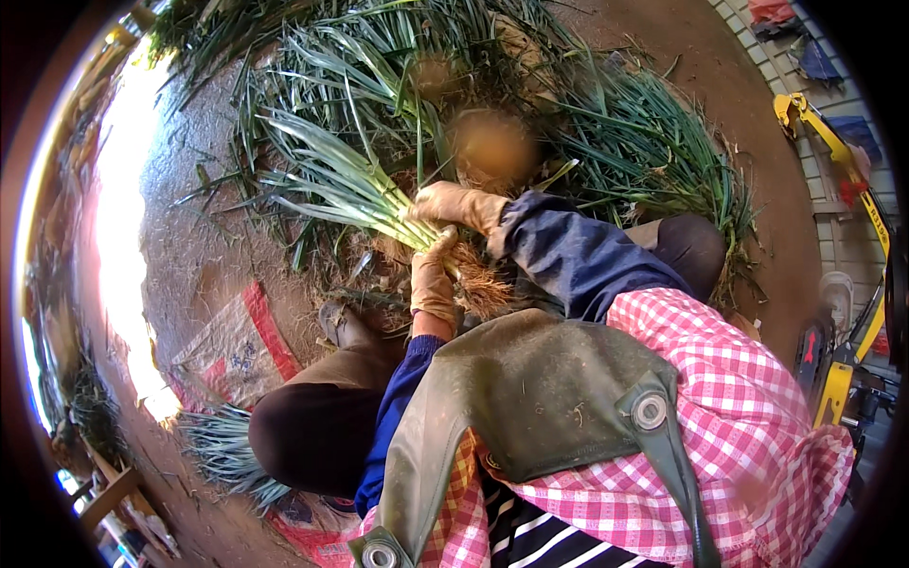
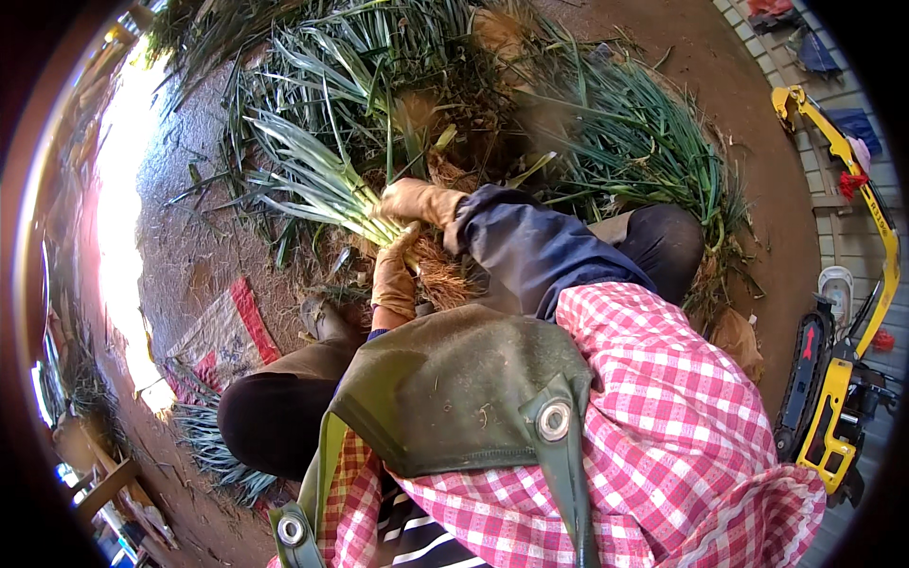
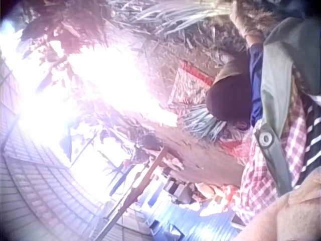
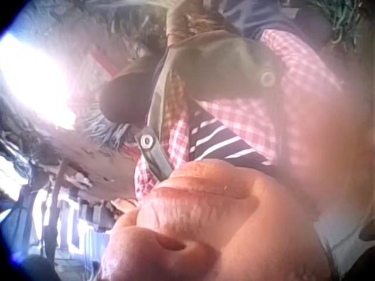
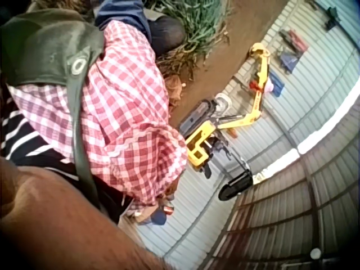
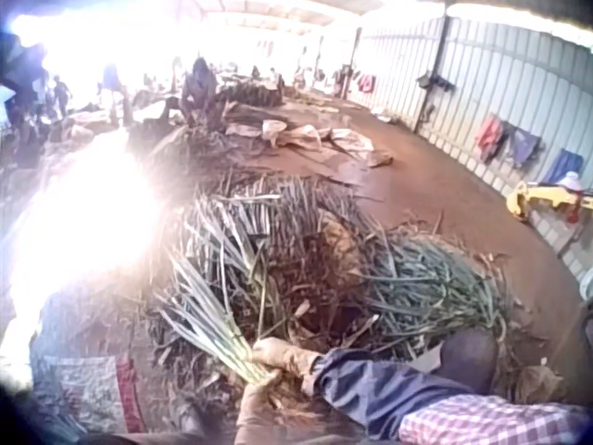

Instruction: The person sits on a barn floor and cleans green onions by pulling off outer leaves and trimming the root ends by hand while wearing gloves.

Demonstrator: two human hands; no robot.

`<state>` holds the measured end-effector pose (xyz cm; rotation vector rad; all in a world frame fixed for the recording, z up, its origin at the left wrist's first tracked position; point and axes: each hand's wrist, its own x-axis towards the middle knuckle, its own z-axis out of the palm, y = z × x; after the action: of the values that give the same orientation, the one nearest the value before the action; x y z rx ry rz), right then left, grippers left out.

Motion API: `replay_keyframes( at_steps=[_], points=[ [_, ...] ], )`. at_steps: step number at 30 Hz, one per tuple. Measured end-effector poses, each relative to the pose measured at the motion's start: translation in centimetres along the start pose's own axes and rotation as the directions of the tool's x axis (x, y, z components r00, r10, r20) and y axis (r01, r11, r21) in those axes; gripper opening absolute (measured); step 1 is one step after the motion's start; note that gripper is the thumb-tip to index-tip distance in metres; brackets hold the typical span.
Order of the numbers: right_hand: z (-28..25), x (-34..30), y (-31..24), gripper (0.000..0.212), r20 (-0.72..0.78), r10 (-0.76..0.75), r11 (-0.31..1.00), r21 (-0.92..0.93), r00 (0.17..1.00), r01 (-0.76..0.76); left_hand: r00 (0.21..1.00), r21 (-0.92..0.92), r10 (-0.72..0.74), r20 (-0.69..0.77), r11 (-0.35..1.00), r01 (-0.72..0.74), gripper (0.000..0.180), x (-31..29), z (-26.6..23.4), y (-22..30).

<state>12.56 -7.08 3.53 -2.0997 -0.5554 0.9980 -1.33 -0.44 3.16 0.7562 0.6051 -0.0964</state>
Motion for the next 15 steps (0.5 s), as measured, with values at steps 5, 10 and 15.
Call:
replay_keyframes(
  at_steps=[5, 10, 15],
  points=[
    [2.7, 0.7, -0.6, 0.03, -0.03, -0.072, 0.868, 0.491, 0.997, 0.078, 0.996, -0.378, 0.0, -0.093, 0.925, -0.036, 0.014, -1.6, 0.7, 1.5],
    [1.6, 0.3, 1.0, 0.026, -0.412, 0.06, 0.943, 0.323, 0.909, 0.084, 0.989, -0.335, 0.038, -0.143, 0.938, -0.084, 0.012, -1.5, 0.5, 2.1],
    [-4.6, -2.4, -7.7, 0.027, -0.528, 0.111, 0.918, -0.269, 0.842, -0.29, 0.997, -0.386, 0.046, -0.067, 0.92, -0.068, 0.016, -2.6, -1.3, 3.6]
  ],
)
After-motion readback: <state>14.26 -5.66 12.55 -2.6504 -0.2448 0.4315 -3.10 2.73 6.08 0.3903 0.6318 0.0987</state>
